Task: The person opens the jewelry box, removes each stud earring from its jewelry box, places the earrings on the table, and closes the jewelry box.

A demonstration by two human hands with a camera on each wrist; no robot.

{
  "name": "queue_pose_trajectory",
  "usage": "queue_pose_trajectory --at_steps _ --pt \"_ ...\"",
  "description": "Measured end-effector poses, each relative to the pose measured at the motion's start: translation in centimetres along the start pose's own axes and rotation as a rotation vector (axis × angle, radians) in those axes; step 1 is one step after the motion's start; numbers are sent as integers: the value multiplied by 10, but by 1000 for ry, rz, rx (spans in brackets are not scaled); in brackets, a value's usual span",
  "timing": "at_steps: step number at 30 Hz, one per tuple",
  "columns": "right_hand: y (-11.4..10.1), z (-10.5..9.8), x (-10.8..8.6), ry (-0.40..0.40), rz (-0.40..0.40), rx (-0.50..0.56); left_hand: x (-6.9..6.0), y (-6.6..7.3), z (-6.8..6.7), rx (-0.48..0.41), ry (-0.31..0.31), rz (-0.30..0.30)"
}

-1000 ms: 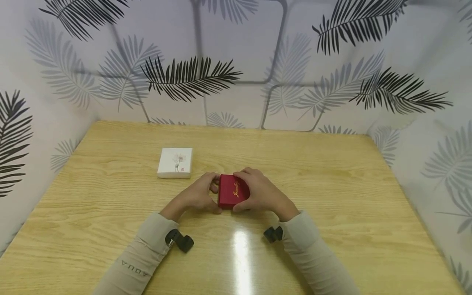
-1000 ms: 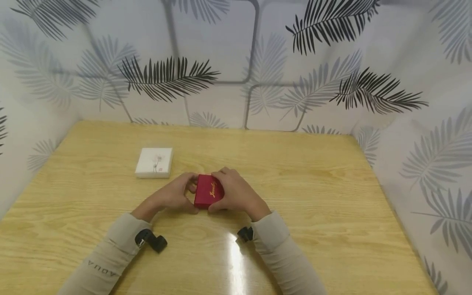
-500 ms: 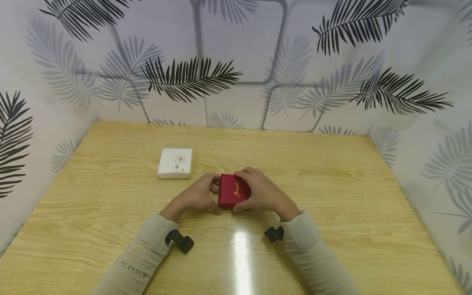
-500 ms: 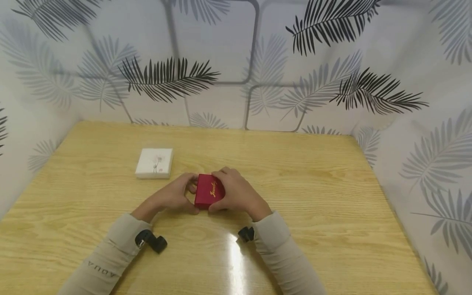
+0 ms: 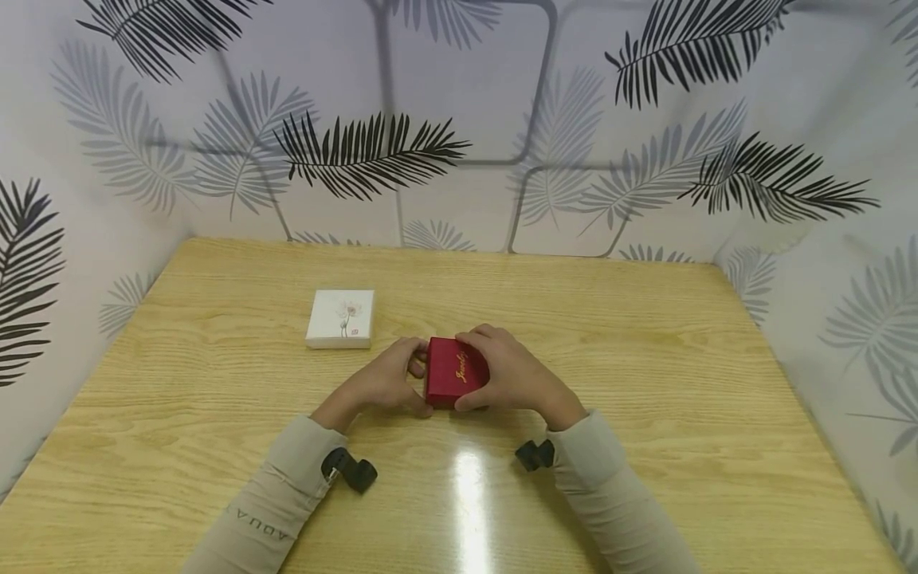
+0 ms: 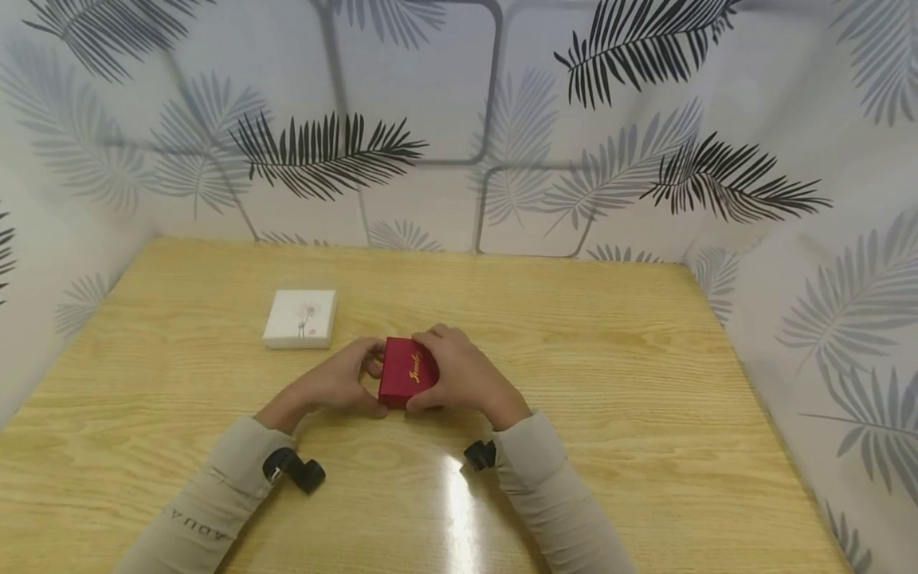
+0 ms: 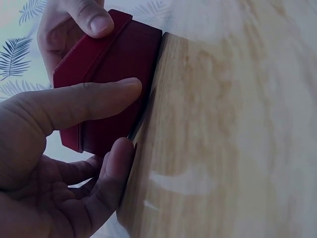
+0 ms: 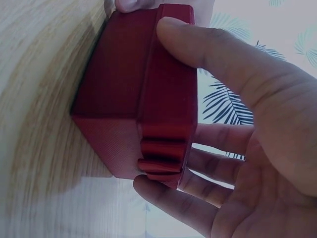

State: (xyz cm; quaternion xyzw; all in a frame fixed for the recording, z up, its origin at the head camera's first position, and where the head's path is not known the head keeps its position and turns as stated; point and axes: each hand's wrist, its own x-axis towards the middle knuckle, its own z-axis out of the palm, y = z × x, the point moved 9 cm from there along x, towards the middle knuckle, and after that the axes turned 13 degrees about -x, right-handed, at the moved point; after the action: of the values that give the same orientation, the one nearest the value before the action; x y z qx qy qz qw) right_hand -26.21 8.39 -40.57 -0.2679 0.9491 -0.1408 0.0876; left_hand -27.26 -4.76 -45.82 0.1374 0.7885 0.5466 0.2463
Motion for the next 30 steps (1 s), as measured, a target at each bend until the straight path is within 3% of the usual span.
queue_pose_trajectory --at_steps 17,30 --pt "4 -13 -3 50 7 6 0 -1 0 -1 -5 -8" --pt "19 -26 -6 104 45 25 -2 2 -1 -27 5 -9"
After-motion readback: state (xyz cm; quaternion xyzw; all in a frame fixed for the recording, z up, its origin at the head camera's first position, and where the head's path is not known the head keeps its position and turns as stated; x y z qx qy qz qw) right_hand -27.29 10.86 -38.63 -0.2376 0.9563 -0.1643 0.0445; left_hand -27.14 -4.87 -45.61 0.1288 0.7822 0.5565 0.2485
